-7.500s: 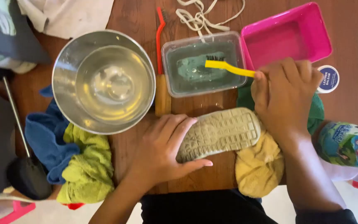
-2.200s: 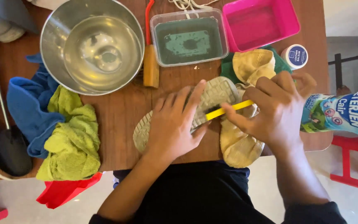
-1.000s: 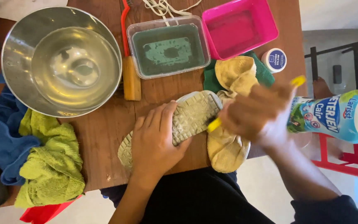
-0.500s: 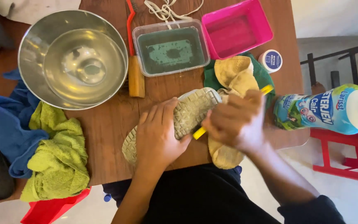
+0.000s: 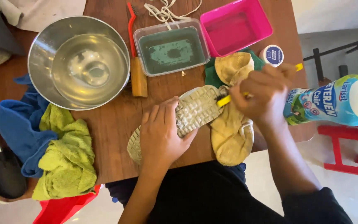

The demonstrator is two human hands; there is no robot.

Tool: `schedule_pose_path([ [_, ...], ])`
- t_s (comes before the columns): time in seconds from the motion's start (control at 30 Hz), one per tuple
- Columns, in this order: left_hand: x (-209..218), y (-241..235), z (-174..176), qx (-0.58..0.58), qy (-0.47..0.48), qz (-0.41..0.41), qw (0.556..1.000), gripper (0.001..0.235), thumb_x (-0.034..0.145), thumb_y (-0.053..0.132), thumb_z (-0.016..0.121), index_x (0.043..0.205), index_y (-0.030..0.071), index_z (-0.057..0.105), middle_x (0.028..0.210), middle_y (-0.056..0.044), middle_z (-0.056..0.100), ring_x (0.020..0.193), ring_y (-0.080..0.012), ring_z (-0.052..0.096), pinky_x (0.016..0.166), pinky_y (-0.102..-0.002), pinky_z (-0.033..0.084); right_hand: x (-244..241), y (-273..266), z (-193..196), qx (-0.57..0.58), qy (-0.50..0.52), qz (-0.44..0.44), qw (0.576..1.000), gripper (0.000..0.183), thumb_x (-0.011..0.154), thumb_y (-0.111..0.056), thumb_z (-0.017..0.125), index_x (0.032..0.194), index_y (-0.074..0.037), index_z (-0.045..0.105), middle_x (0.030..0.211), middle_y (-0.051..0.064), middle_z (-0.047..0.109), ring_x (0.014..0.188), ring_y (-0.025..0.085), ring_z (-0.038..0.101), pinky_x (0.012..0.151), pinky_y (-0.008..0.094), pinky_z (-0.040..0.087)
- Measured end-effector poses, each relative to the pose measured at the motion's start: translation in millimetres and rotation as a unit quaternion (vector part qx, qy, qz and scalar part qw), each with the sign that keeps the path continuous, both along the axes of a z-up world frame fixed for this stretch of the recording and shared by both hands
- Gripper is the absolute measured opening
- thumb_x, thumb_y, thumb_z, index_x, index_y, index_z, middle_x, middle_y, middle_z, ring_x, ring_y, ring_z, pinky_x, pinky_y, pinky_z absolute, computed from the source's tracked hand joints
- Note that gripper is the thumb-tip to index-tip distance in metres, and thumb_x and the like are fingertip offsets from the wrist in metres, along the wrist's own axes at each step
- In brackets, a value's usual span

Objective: The person scrubs the sole of a sneaker with a yellow brush, repeatedly dipping the brush into a container of soapy water and rinsing it in a metal bowl. They also wipe the sole with a cloth during the process.

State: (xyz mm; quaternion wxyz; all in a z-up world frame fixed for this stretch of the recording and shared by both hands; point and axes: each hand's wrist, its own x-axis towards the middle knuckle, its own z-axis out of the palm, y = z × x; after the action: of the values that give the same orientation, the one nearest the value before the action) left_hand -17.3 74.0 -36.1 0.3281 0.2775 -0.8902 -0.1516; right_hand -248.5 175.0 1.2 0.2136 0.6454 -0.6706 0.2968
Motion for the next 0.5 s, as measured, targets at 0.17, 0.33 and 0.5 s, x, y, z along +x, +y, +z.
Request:
schedule_pose_path([
  [0.17, 1.6, 1.5, 0.0, -0.01, -0.001, -0.001, 1.0, 0.074, 0.062, 0.048, 0.089, 0.116, 0.003, 0.066, 0.111, -0.012, 0.071, 0.096, -0.0289, 0.068, 0.083, -0.04, 0.049, 12.4, 5.9, -16.4, 0.013, 0.049, 0.049, 0.997, 0.038, 0.078, -0.012, 0.076, 0.051, -0.019, 0.05, 0.05, -0.002, 0.041, 0.05, 0.022, 0.043, 0.059, 0.038, 0.035],
  [0.33, 2.9, 1.2, 0.0, -0.013, 0.006, 0.006, 1.0, 0.07, 0.068, 0.049, 0.086, 0.116, 0.002, 0.066, 0.111, -0.013, 0.07, 0.094, -0.0289, 0.068, 0.084, -0.04, 0.05, 10.9, -7.9, -5.7, -0.009, -0.01, 0.016, 1.0, 0.04, 0.086, 0.003, 0.076, 0.058, -0.012, 0.052, 0.055, 0.001, 0.042, 0.053, 0.025, 0.039, 0.056, 0.036, 0.036],
  [0.5, 1.7, 1.0, 6.2, 0.005, -0.012, 0.002, 1.0, 0.071, 0.064, 0.045, 0.089, 0.116, 0.003, 0.065, 0.112, -0.013, 0.07, 0.096, -0.0296, 0.068, 0.084, -0.041, 0.049, 12.2, -13.7, -18.7, -0.048, 0.079, 0.07, 0.993, 0.03, 0.077, -0.008, 0.078, 0.057, -0.014, 0.057, 0.056, 0.003, 0.047, 0.055, 0.024, 0.046, 0.063, 0.04, 0.038],
])
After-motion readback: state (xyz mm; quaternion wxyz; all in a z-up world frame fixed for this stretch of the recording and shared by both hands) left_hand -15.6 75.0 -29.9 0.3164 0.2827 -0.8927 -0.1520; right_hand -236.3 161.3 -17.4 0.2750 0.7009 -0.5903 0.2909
